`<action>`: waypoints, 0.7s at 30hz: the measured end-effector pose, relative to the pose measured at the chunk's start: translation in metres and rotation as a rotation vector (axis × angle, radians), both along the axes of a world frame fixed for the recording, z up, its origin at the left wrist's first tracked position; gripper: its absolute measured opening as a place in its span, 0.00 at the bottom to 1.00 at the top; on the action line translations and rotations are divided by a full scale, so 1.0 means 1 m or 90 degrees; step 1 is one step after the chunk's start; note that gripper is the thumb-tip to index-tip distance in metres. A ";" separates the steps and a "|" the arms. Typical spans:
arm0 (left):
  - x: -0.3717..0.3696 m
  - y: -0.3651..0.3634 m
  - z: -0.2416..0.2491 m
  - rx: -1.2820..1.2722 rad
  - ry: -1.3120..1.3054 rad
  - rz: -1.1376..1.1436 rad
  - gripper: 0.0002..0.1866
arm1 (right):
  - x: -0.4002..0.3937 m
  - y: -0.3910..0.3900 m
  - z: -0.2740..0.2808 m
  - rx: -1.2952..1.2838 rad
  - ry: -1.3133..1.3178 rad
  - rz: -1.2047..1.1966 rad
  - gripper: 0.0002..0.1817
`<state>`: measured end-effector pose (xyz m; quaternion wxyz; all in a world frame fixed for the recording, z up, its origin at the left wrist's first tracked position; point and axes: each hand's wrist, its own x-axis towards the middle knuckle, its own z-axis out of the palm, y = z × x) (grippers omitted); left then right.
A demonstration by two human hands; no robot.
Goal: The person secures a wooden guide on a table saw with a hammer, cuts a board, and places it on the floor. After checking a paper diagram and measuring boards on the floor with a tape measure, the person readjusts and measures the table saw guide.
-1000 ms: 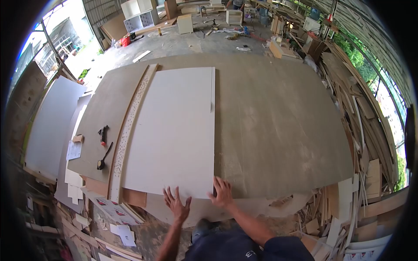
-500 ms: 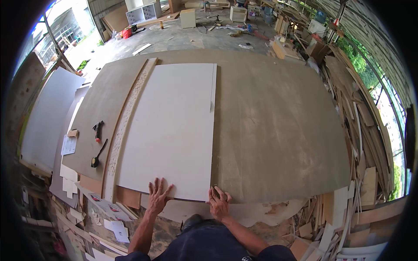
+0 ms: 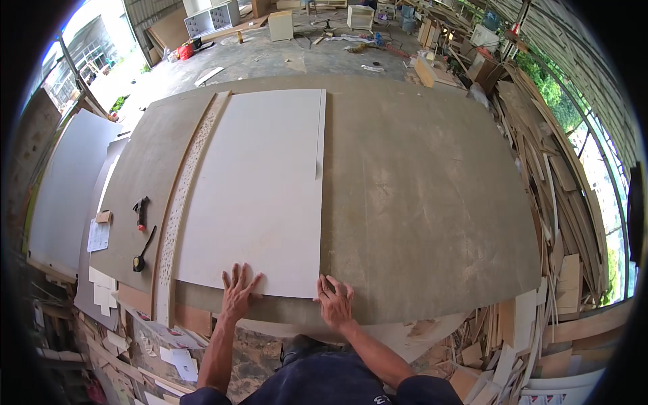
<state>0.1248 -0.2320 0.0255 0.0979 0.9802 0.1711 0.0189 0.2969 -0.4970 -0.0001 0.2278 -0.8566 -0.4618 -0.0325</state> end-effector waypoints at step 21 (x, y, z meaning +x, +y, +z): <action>0.094 0.052 0.013 -0.014 0.075 0.062 0.33 | 0.088 0.061 -0.015 0.045 -0.015 -0.018 0.28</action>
